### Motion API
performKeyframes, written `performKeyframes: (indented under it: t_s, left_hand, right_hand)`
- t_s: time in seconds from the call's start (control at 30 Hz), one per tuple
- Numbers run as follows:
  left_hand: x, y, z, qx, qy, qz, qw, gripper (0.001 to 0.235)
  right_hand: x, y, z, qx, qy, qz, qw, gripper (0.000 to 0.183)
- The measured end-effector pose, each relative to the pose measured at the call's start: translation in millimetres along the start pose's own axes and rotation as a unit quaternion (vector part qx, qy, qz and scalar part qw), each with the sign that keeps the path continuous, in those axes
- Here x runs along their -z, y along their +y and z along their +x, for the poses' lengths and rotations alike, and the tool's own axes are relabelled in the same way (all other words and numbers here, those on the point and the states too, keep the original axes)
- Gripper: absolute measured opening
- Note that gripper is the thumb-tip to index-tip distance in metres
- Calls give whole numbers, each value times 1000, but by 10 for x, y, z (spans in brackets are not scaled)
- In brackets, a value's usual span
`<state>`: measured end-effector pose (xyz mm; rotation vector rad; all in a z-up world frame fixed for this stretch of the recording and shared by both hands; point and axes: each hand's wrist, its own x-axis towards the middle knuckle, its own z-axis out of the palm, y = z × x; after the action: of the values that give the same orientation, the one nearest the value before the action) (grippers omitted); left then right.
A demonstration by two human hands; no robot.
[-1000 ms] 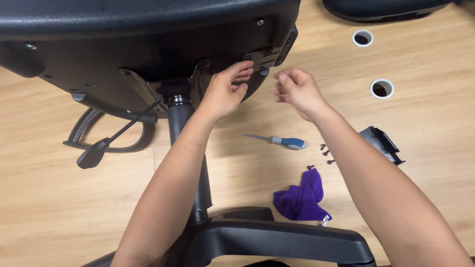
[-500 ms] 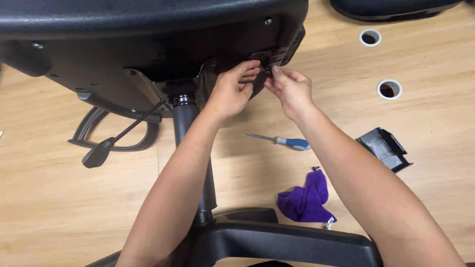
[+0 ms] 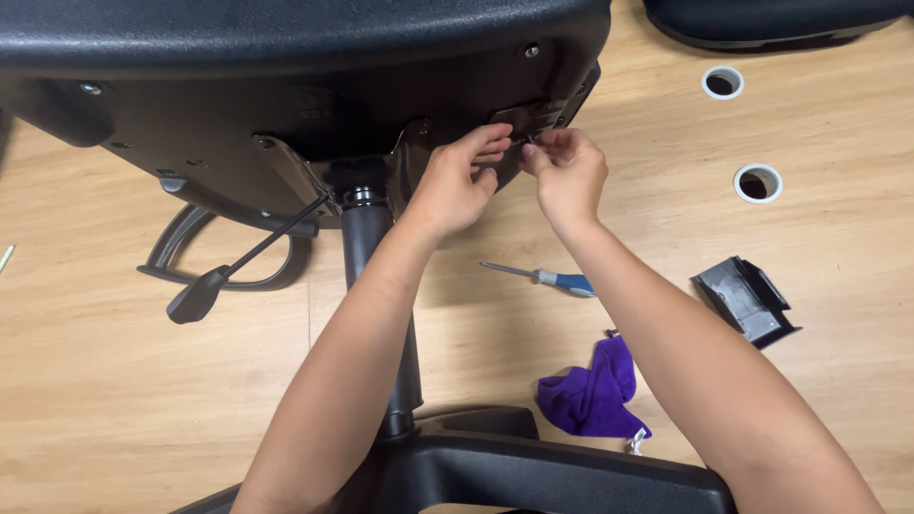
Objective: The person aligns a metal plate against the bottom of an office chair seat and inserts screws into the holes by hand. They use a screwdriver to tighten the screws, then position the backrest bracket and secure it with more screws.
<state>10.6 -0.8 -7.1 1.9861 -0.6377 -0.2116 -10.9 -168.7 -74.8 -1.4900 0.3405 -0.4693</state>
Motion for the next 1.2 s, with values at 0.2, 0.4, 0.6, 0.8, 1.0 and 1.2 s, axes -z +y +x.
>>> performKeyframes:
  t_s: [0.2,0.4,0.6,0.8,1.0,1.2]
  left_hand:
    - [-19,-10,5,-3,7,8,1000,61]
    - [-26,-52,14,-8,10,1,1000,60]
    - [-27,-33,16,-7,6,3,1000,61]
    - [-26,-37,15,-12,4,1,1000,60]
    - [-16,37,-2,-6,9,18,1000,57]
    - [-1,63,-1,7,8,29,1000,56]
  right_hand:
    - [-134,-72,-63,27,55,-74,995,12]
    - [-133,-387,-159,-35,55,-156,986,18]
    - [-72,-82,-135,228,49,-266,935,18]
    - [-121,-215,-167,92,48,-205,973,19]
    - [-142,-347,-166,-24,26,-204,978,25]
    - [-168,-97,-34,-145,-20,-43,988,33]
